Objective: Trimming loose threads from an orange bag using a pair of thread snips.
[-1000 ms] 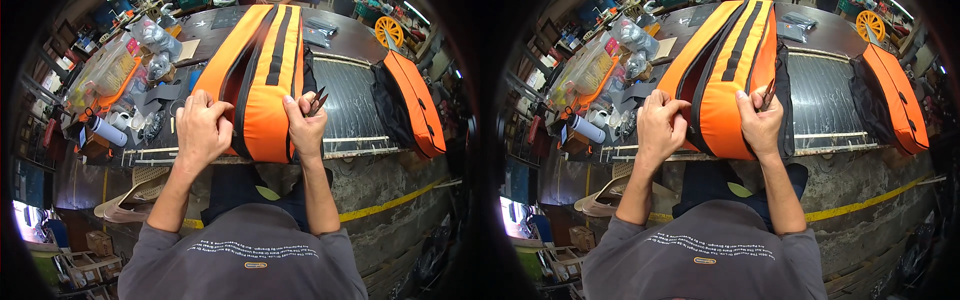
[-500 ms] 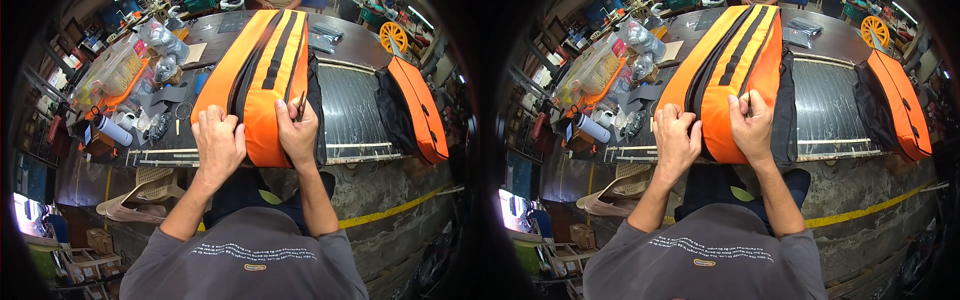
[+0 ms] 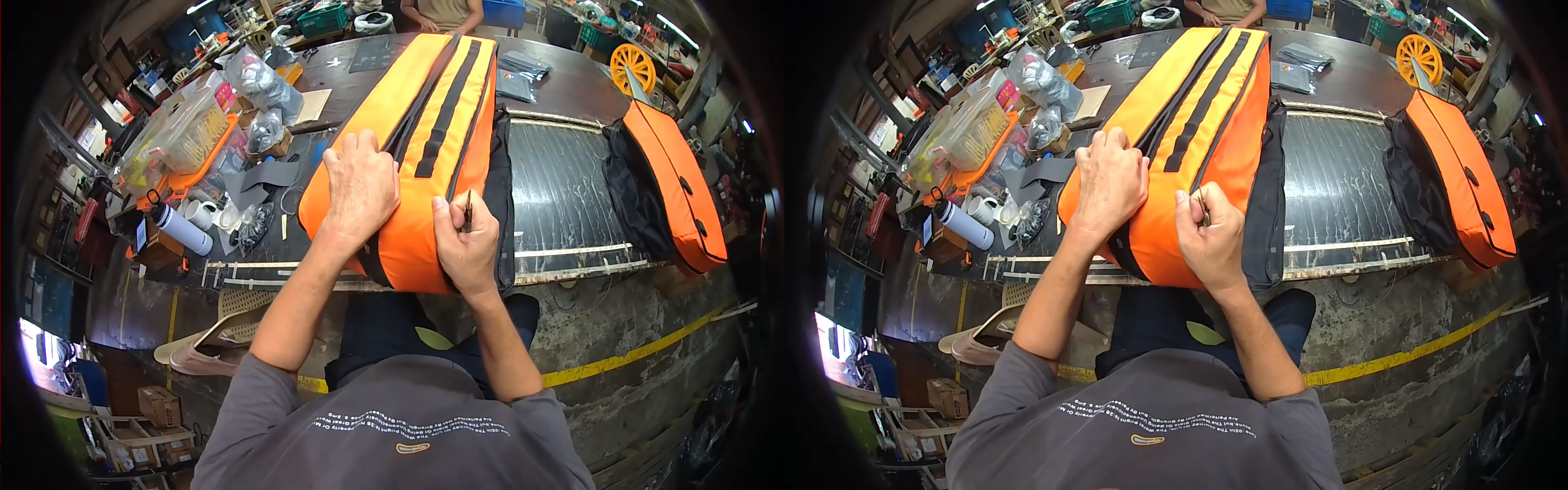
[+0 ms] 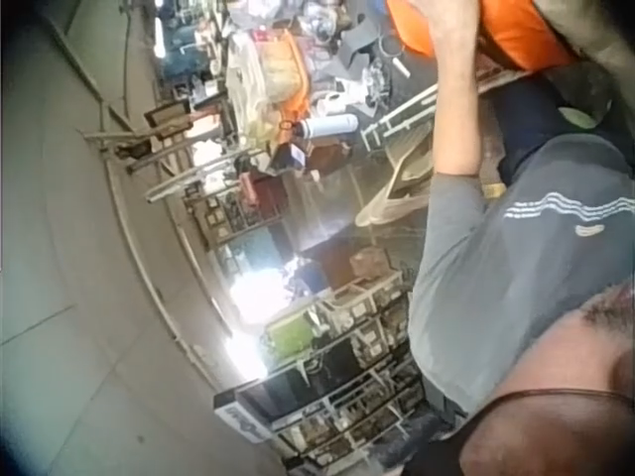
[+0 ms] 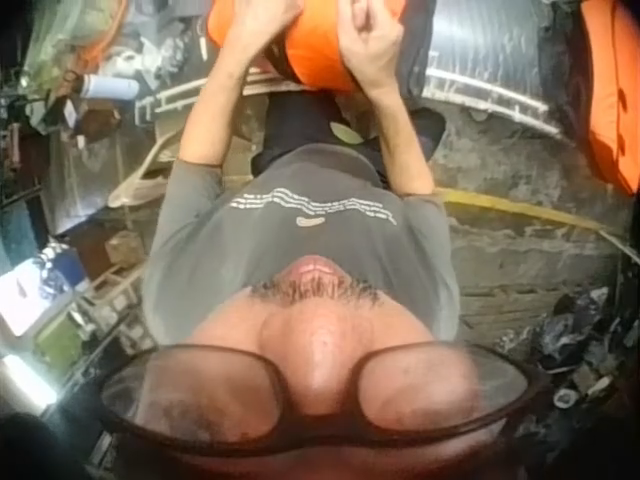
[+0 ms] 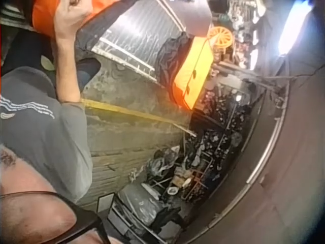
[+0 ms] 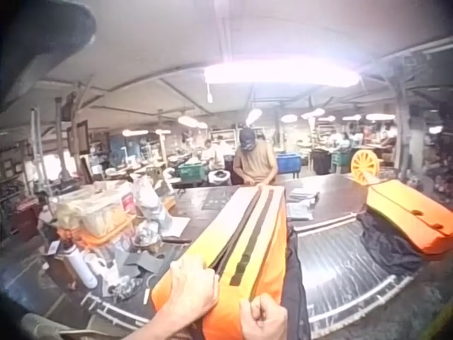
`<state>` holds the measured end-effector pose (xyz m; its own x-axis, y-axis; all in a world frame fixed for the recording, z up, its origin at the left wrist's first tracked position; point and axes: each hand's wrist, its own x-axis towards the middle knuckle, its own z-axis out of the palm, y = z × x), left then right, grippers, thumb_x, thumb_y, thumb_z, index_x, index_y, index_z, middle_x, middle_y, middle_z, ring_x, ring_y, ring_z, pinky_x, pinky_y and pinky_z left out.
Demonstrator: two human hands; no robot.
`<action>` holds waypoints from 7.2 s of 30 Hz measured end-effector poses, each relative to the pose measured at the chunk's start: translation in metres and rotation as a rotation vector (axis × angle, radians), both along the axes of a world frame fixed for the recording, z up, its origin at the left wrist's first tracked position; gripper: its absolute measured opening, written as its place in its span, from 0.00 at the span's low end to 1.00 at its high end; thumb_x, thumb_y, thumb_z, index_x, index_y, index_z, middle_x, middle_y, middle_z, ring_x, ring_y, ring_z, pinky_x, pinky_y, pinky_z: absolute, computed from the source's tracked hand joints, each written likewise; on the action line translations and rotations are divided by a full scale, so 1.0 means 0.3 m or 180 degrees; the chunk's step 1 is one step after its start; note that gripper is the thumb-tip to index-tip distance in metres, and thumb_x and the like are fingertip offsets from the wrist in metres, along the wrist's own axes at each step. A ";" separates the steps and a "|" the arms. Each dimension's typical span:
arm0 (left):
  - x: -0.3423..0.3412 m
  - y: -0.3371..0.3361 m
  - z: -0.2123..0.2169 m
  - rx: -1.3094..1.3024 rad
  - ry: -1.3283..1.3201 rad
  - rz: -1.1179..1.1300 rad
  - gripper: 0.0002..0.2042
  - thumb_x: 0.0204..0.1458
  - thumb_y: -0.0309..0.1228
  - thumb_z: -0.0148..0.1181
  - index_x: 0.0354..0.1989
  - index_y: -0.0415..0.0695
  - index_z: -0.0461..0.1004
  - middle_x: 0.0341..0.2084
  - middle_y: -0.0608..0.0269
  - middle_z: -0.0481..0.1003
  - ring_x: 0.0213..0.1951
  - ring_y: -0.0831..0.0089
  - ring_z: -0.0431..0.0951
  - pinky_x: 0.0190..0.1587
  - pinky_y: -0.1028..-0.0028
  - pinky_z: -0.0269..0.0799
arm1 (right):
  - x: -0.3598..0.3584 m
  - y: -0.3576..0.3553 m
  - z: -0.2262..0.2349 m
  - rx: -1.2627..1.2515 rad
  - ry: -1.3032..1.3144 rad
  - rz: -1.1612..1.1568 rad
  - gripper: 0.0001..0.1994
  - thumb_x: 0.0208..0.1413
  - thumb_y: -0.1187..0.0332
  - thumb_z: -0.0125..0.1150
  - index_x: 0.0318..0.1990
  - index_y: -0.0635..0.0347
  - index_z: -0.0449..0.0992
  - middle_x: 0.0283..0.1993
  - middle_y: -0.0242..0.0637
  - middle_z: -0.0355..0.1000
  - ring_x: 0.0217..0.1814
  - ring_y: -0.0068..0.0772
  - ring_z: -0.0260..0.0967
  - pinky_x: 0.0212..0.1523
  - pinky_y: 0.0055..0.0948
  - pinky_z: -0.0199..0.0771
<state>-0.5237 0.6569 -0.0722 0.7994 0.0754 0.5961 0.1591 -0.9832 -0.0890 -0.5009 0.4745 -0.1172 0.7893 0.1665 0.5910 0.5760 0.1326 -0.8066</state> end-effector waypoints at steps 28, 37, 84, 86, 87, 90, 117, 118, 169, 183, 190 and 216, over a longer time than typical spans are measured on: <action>-0.199 0.018 0.000 -0.1621 0.0597 -0.0822 0.10 0.52 0.35 0.68 0.32 0.41 0.84 0.35 0.58 0.75 0.47 0.58 0.74 0.54 0.55 0.61 | -0.008 -0.126 -0.050 -0.0105 0.0364 0.0092 0.20 0.69 0.74 0.71 0.30 0.59 0.63 0.25 0.26 0.59 0.29 0.17 0.54 0.30 0.27 0.58; -0.177 0.073 0.006 -0.2876 0.1160 -0.1702 0.11 0.64 0.33 0.66 0.42 0.37 0.84 0.38 0.62 0.76 0.52 0.61 0.73 0.63 0.59 0.61 | 0.135 -0.138 0.190 -0.2061 -0.1615 -0.0222 0.17 0.60 0.66 0.73 0.56 0.50 0.88 0.38 0.32 0.82 0.43 0.38 0.79 0.57 0.40 0.62; -0.154 -0.026 -0.075 -0.3871 -0.0050 -0.1193 0.08 0.63 0.27 0.69 0.42 0.34 0.87 0.25 0.62 0.84 0.28 0.82 0.81 0.36 0.77 0.78 | 0.005 -0.120 0.147 -0.1634 -0.1061 -0.0372 0.10 0.52 0.66 0.79 0.38 0.58 0.85 0.34 0.37 0.84 0.35 0.44 0.82 0.41 0.39 0.74; -0.157 -0.025 -0.081 -0.3904 -0.0078 -0.1222 0.08 0.64 0.27 0.69 0.43 0.34 0.87 0.26 0.64 0.84 0.28 0.83 0.80 0.36 0.78 0.77 | -0.007 -0.116 0.153 -0.1739 -0.0986 -0.0316 0.10 0.51 0.65 0.78 0.37 0.57 0.85 0.34 0.36 0.84 0.33 0.42 0.80 0.40 0.38 0.70; -0.159 -0.023 -0.085 -0.3936 -0.0113 -0.1251 0.08 0.65 0.27 0.69 0.43 0.34 0.87 0.26 0.66 0.84 0.29 0.84 0.79 0.36 0.79 0.76 | -0.008 -0.111 0.150 -0.1743 -0.0980 -0.0313 0.10 0.51 0.65 0.78 0.37 0.57 0.85 0.34 0.36 0.84 0.33 0.42 0.80 0.40 0.38 0.70; -0.151 -0.029 -0.093 -0.4420 -0.0204 -0.1386 0.08 0.66 0.28 0.68 0.45 0.35 0.87 0.28 0.69 0.83 0.31 0.86 0.79 0.37 0.79 0.76 | -0.008 -0.114 0.147 -0.1858 -0.1230 -0.0365 0.09 0.51 0.64 0.78 0.36 0.56 0.85 0.33 0.34 0.84 0.32 0.41 0.78 0.41 0.38 0.65; -0.202 -0.040 -0.093 -0.3221 -0.0564 -0.1208 0.02 0.64 0.25 0.67 0.43 0.43 0.82 0.28 0.66 0.77 0.36 0.66 0.77 0.51 0.64 0.67 | -0.052 -0.094 -0.029 -0.0466 -0.0759 -0.0864 0.19 0.57 0.70 0.84 0.45 0.57 0.74 0.32 0.33 0.71 0.28 0.27 0.65 0.30 0.28 0.65; -0.199 -0.045 -0.095 -0.3507 -0.0678 -0.1189 0.03 0.64 0.25 0.67 0.43 0.43 0.82 0.29 0.65 0.77 0.36 0.66 0.76 0.52 0.64 0.66 | -0.057 -0.108 -0.037 -0.0361 -0.0375 -0.0682 0.19 0.58 0.71 0.83 0.42 0.57 0.71 0.31 0.29 0.68 0.28 0.22 0.62 0.30 0.25 0.63; -0.135 0.266 0.121 -0.0624 -0.0604 -0.2556 0.02 0.57 0.24 0.74 0.37 0.42 0.87 0.26 0.63 0.84 0.23 0.67 0.79 0.30 0.67 0.66 | 0.157 -0.292 -0.192 0.0636 0.1128 -0.0948 0.18 0.73 0.59 0.72 0.29 0.57 0.79 0.27 0.24 0.75 0.27 0.14 0.69 0.30 0.22 0.66; -0.309 -0.056 -0.123 0.0000 -0.1387 -0.1945 0.17 0.52 0.31 0.75 0.52 0.53 0.88 0.43 0.68 0.78 0.38 0.73 0.78 0.46 0.63 0.61 | 0.125 -0.300 -0.309 0.1091 0.1614 -0.0712 0.18 0.76 0.56 0.68 0.33 0.54 0.76 0.28 0.25 0.74 0.26 0.17 0.70 0.31 0.22 0.73; -0.235 0.015 -0.085 -0.0287 -0.1166 -0.1970 0.21 0.45 0.31 0.78 0.51 0.52 0.88 0.42 0.65 0.78 0.38 0.69 0.80 0.48 0.63 0.62 | 0.112 -0.301 -0.344 0.0711 0.0966 -0.1138 0.17 0.77 0.62 0.66 0.32 0.58 0.78 0.26 0.26 0.74 0.26 0.16 0.68 0.29 0.23 0.71; 0.131 -0.155 0.004 0.0142 -0.0028 -0.2424 0.04 0.57 0.31 0.72 0.38 0.58 0.87 0.43 0.71 0.79 0.52 0.66 0.79 0.69 0.42 0.61 | 0.151 -0.160 -0.152 0.0846 0.1329 -0.0546 0.16 0.77 0.62 0.66 0.34 0.61 0.80 0.28 0.26 0.76 0.26 0.13 0.68 0.27 0.20 0.65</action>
